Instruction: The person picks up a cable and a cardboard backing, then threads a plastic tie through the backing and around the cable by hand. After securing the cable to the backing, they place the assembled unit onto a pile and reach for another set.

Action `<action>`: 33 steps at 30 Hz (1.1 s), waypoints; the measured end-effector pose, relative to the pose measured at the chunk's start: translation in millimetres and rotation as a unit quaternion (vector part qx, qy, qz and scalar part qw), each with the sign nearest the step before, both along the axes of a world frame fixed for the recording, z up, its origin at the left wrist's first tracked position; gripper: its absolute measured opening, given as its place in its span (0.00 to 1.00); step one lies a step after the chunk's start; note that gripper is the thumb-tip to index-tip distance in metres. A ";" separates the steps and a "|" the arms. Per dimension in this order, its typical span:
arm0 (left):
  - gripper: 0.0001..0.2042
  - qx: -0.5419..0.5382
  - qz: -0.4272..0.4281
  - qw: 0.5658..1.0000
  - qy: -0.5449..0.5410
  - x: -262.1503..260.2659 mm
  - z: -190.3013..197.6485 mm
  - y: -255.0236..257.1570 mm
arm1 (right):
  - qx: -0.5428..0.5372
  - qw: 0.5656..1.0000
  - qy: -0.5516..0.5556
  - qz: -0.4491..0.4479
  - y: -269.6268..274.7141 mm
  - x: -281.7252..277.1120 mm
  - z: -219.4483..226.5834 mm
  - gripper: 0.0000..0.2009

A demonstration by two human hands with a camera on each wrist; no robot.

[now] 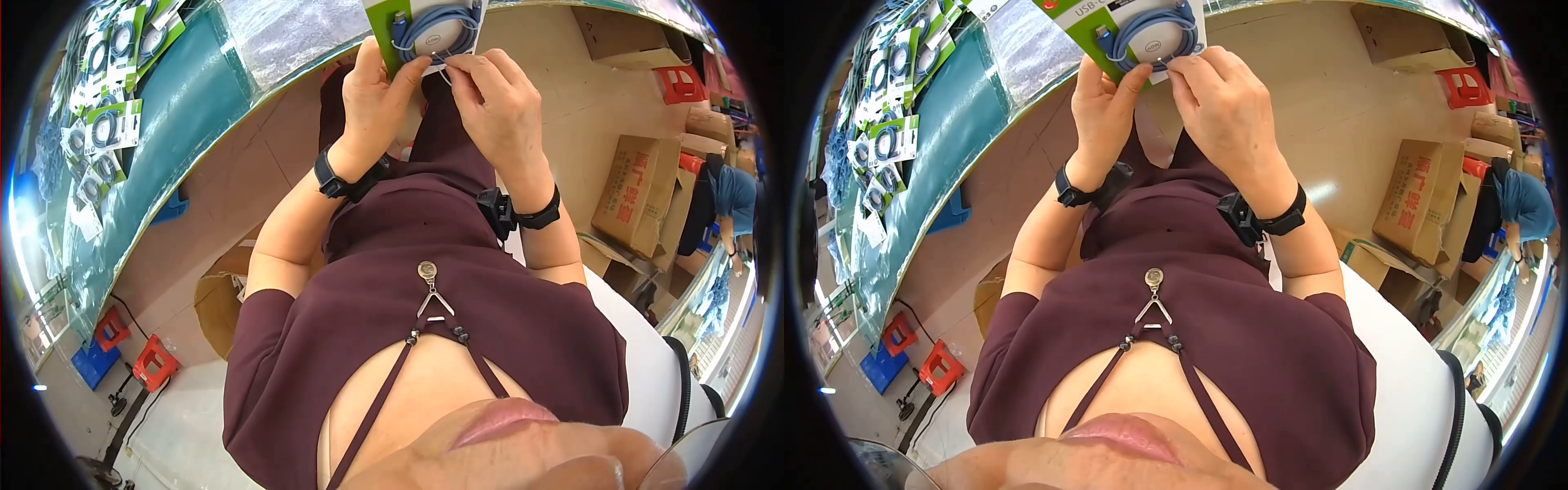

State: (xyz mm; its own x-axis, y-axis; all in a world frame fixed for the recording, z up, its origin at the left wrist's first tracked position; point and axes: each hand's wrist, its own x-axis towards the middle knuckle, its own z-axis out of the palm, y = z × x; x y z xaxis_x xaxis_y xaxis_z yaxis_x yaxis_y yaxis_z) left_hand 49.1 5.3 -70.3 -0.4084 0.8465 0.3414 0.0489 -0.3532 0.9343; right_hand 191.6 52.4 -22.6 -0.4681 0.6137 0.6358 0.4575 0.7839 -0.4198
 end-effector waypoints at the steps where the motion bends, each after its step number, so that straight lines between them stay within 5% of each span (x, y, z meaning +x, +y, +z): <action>1: 0.11 -0.003 0.016 1.000 0.027 0.2 0.1 -1.0 | -0.002 1.000 -0.002 -0.002 -0.5 -0.3 0.3 0.06; 13: 0.12 0.064 0.073 0.969 0.228 -0.4 6.8 -4.4 | -0.004 1.000 -0.020 -0.010 -2.6 -0.4 3.3 0.06; 33: 0.11 0.041 0.067 0.977 0.200 0.2 2.1 -2.2 | -0.001 0.999 -0.034 0.000 -2.0 -2.4 -0.9 0.05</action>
